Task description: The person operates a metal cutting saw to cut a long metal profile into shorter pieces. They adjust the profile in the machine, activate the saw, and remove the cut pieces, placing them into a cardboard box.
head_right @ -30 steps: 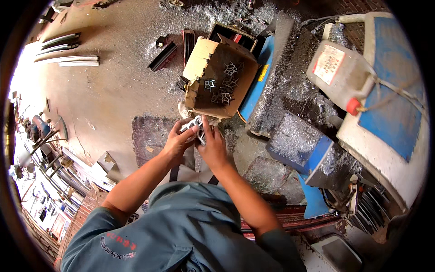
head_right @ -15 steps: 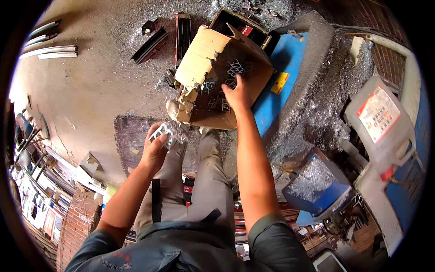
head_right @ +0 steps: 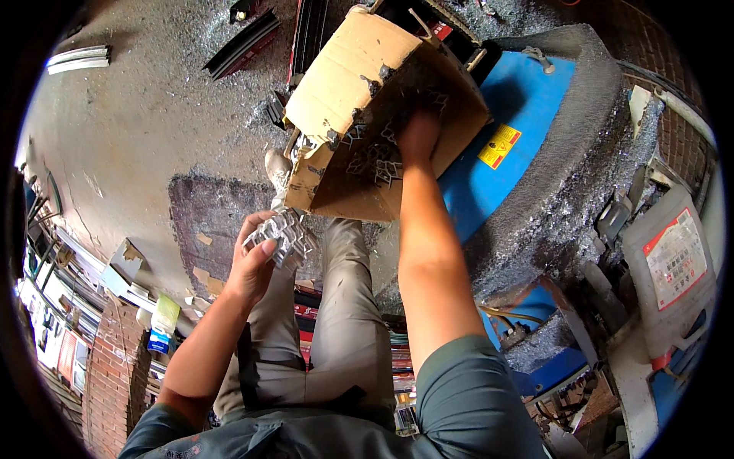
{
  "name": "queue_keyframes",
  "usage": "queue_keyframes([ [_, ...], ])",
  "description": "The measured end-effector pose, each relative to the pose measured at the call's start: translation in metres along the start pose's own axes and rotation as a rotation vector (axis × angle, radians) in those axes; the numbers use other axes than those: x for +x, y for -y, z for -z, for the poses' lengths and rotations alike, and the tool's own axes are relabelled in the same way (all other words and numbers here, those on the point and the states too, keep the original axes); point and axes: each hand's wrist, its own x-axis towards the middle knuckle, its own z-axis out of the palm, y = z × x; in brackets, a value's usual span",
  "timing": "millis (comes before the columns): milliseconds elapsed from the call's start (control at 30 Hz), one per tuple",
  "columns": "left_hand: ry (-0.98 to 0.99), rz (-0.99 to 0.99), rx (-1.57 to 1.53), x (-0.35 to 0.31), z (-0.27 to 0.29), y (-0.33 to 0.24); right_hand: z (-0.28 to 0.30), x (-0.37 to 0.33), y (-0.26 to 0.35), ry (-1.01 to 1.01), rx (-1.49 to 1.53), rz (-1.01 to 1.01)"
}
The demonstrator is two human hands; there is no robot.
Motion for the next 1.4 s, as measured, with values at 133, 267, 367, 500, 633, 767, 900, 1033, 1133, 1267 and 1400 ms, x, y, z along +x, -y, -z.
queue_keyframes([
  [133,0.026,-0.026,0.055,0.007,-0.006,-0.002,0.031,-0.02,0.024,-0.115,0.257,-0.066],
  [267,0.029,-0.021,0.113,0.015,-0.009,-0.005,0.039,-0.041,0.039,-0.133,0.662,-0.309],
  [367,0.014,-0.023,0.217,0.023,-0.016,-0.006,0.055,-0.054,0.057,-0.325,1.33,-0.499],
  [500,-0.006,-0.082,0.235,0.026,-0.022,-0.004,0.138,-0.097,0.129,-0.276,1.597,-0.501],
  [633,0.064,-0.01,0.244,0.029,-0.025,-0.007,0.193,-0.135,0.175,-0.148,1.714,-0.158],
  [767,0.202,0.031,0.245,0.026,-0.031,-0.016,0.212,-0.146,0.187,-0.002,1.558,0.138],
  [900,0.268,0.006,0.219,0.024,-0.037,-0.019,0.214,-0.149,0.196,-0.092,1.351,0.223],
  [1033,0.358,-0.072,0.018,0.027,-0.039,-0.006,0.21,-0.159,0.208,-0.224,0.952,0.3],
  [1133,0.391,-0.137,-0.003,0.026,-0.043,-0.002,0.209,-0.166,0.218,-0.284,0.682,0.306],
  [1267,0.286,-0.026,-0.032,0.025,-0.049,-0.01,0.212,-0.179,0.215,-0.24,0.586,0.33],
  [1400,0.247,-0.04,0.013,0.029,-0.037,-0.012,0.214,-0.169,0.189,-0.348,0.727,0.19],
])
